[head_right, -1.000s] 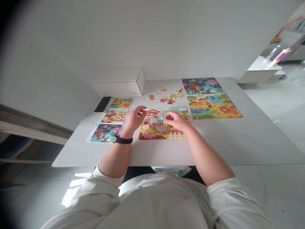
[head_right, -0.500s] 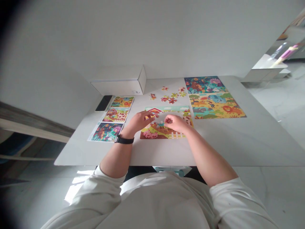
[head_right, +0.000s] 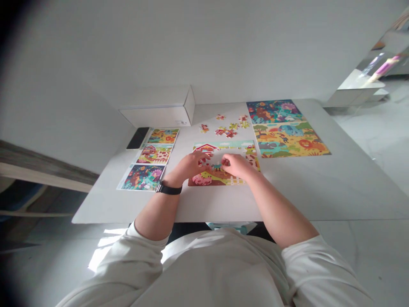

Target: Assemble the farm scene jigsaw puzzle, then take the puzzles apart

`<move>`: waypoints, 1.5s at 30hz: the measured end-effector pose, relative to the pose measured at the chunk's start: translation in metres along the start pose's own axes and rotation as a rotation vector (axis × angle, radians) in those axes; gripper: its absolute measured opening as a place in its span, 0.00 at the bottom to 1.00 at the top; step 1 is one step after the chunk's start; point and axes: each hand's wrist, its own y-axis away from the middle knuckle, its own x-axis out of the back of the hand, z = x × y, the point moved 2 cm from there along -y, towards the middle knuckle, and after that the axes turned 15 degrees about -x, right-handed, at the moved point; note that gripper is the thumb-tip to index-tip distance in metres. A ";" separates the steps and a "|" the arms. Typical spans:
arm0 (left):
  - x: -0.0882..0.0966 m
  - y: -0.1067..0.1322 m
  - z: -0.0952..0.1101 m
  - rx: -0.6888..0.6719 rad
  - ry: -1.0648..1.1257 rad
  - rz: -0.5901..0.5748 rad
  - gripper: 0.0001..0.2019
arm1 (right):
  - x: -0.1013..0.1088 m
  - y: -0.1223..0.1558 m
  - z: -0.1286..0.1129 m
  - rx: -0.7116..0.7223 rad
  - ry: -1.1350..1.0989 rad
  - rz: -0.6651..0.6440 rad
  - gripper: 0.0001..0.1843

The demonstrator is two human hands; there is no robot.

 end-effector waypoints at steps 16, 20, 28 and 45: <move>-0.012 -0.004 -0.002 -0.062 -0.011 -0.057 0.13 | -0.002 0.000 -0.001 0.127 0.181 0.051 0.04; -0.010 -0.004 -0.001 -0.066 0.003 -0.047 0.12 | 0.005 0.004 -0.004 0.110 0.192 0.053 0.06; -0.005 -0.005 0.008 -0.047 -0.046 -0.073 0.08 | 0.013 0.011 -0.002 0.102 0.319 -0.052 0.15; -0.019 -0.006 0.011 -0.086 -0.016 -0.170 0.06 | 0.005 0.010 -0.006 0.117 0.321 -0.063 0.13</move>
